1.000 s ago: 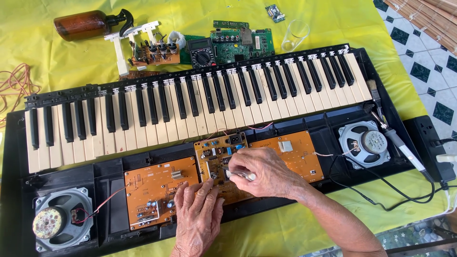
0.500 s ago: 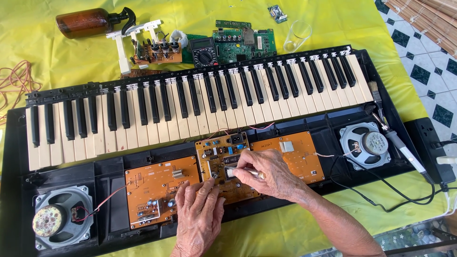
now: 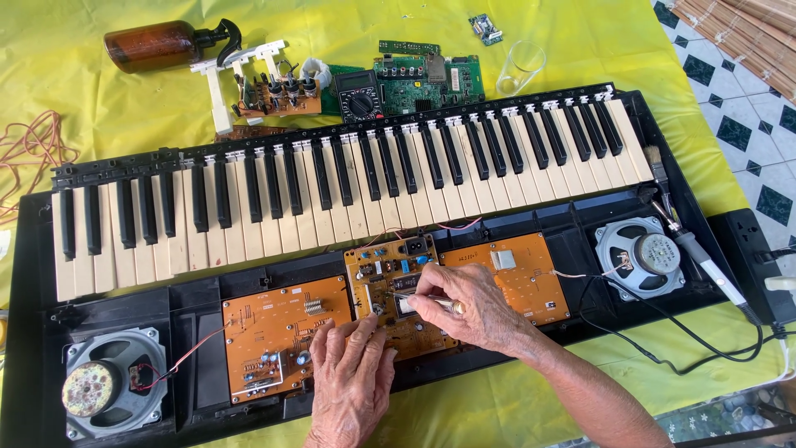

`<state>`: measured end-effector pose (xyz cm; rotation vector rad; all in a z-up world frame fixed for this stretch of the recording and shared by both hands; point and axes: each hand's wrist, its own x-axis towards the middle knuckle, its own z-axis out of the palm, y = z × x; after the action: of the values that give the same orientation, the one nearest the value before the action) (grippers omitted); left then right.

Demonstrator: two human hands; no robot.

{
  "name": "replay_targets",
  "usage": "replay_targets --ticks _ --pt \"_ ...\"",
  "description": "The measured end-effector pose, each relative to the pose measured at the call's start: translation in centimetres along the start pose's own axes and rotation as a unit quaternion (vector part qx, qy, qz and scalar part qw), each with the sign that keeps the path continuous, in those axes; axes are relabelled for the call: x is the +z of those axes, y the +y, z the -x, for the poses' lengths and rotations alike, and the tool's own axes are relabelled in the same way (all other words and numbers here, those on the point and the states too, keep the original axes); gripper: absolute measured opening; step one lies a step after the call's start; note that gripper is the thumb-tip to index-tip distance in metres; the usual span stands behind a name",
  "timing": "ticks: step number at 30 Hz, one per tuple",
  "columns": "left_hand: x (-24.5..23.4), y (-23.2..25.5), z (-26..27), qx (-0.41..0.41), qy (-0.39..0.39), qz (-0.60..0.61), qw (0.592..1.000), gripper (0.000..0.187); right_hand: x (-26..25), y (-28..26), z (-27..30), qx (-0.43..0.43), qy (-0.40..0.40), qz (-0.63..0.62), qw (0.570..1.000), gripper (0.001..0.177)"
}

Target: The person works on the internal circuit boards of a disassembled electronic keyboard. They use a soldering iron to work on components and wires on the orange circuit board, then handle a green circuit board to solder connections.

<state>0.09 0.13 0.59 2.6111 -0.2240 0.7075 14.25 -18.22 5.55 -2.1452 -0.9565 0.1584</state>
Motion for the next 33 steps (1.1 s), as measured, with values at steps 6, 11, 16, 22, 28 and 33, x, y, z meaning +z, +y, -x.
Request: replay_targets --ticks 6,11,16,22,28,33 --pt "0.0 0.1 -0.1 -0.025 -0.033 -0.011 0.999 0.04 -0.3 -1.1 -0.4 0.011 0.006 -0.006 1.0 0.022" --pt "-0.7 0.4 -0.9 -0.022 -0.124 -0.032 0.991 0.069 -0.1 -1.5 0.2 -0.016 0.003 -0.001 1.0 0.018" --pt "-0.8 0.6 -0.6 -0.045 -0.142 -0.02 0.989 0.073 0.6 -1.2 0.7 -0.035 0.001 0.015 0.999 0.015" --pt "-0.9 0.7 -0.5 -0.049 -0.15 0.023 0.987 0.071 1.4 -0.7 1.1 -0.056 0.025 0.1 0.993 0.02" --pt "-0.4 0.5 -0.3 -0.057 -0.17 0.052 0.983 0.074 2.1 1.0 1.5 0.006 0.011 0.108 0.994 0.018" --pt "1.3 -0.2 0.7 -0.052 -0.154 0.052 0.985 0.075 2.0 0.5 1.0 0.167 -0.042 0.143 0.975 0.018"
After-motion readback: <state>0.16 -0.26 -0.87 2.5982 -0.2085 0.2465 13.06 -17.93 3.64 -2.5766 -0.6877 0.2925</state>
